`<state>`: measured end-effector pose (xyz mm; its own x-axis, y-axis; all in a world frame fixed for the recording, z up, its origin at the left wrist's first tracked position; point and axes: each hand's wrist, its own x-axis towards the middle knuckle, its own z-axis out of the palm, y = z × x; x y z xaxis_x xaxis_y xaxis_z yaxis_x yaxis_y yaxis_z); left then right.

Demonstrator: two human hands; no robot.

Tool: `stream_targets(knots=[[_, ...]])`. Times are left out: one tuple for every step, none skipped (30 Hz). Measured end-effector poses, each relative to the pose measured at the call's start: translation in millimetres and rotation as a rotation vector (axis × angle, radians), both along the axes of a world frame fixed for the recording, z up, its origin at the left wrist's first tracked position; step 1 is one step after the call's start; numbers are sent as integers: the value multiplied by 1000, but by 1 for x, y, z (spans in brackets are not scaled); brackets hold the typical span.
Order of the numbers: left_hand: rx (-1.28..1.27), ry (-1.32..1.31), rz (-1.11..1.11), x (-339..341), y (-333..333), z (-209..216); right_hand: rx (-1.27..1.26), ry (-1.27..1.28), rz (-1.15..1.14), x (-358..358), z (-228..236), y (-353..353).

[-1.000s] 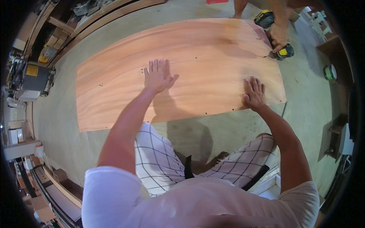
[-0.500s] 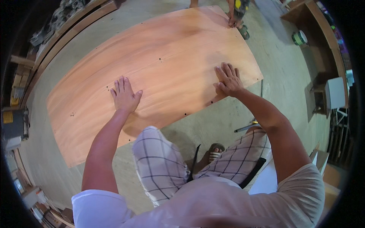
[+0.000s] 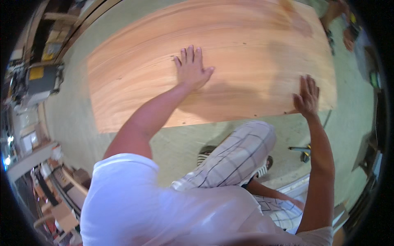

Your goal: The person sits on the floor and uses a hammer to tap nails into a large wooden panel while a coworker uses a power drill to fasten screws. The person repositions the panel and continues hammering as the coworker drills additional fasteners.

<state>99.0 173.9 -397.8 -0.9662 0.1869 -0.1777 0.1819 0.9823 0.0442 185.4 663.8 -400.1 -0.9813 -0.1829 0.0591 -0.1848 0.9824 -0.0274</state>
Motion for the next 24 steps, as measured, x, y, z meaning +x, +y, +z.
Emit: stream_targets(knots=[[11, -34, 91, -5, -3, 1, 17, -16, -2, -4, -3, 0], [8, -15, -17, -13, -12, 5, 97, -104, -61, -11, -5, 2], [45, -76, -115, -18, -24, 10, 71, -81, -46, -9, -5, 2], [89, -80, -188, -34, -37, 13, 95, -23, -32, -27, -10, 6], [18, -99, -254, -34, -58, 22, 170, -47, -32, -23, -9, 7], [-51, -123, -327, -41, -77, 27, 206, -109, -69, -26, -12, 10], [-199, -160, -382, -45, -88, 30, 167, -72, -54, -25, -11, 12], [-103, -135, -399, -48, -93, 27, 210, -130, -71, -25, -13, 16], [-88, -139, -397, -47, -95, 24, 153, -89, -42, -25, -14, 20], [-4, -156, -402, -45, -95, 23, 150, -114, -39, -22, -14, 22], [-72, -158, -389, -40, -93, 19, 151, -116, -38, -17, -17, 25], [-66, -172, -387, -38, -91, 19, 125, -100, -19, -15, -17, 26], [-89, -168, -387, -35, -87, 17, 100, -84, -5, -11, -18, 28], [-83, -213, -387, -34, -85, 18, 95, -71, -5, -8, -18, 29], [-107, -246, -388, -32, -83, 19, 72, -54, 15, -4, -18, 29], [-131, -279, -394, -31, -82, 22, 67, -45, 25, -3, -17, 28], [-144, -308, -391, -31, -81, 25, 65, -31, 26, -2, -17, 27], [-153, -334, -396, -33, -82, 28, 89, -62, 20, -2, -15, 25], [-144, -332, -413, -35, -83, 29, 117, -87, 8, -3, -14, 22], [-148, -366, -398, -36, -82, 30, 148, -80, 1, -4, -11, 20], [-135, -378, -393, -37, -84, 30, 139, -85, -3, -5, -8, 17], [-122, -412, -381, -37, -86, 29, 171, -172, -34, -6, -3, 14], [-138, -403, -394, -36, -88, 28, 194, -208, -43, -6, 4, 10], [-149, -408, -405, -36, -93, 24, 225, -247, -64, -7, 11, 6]])
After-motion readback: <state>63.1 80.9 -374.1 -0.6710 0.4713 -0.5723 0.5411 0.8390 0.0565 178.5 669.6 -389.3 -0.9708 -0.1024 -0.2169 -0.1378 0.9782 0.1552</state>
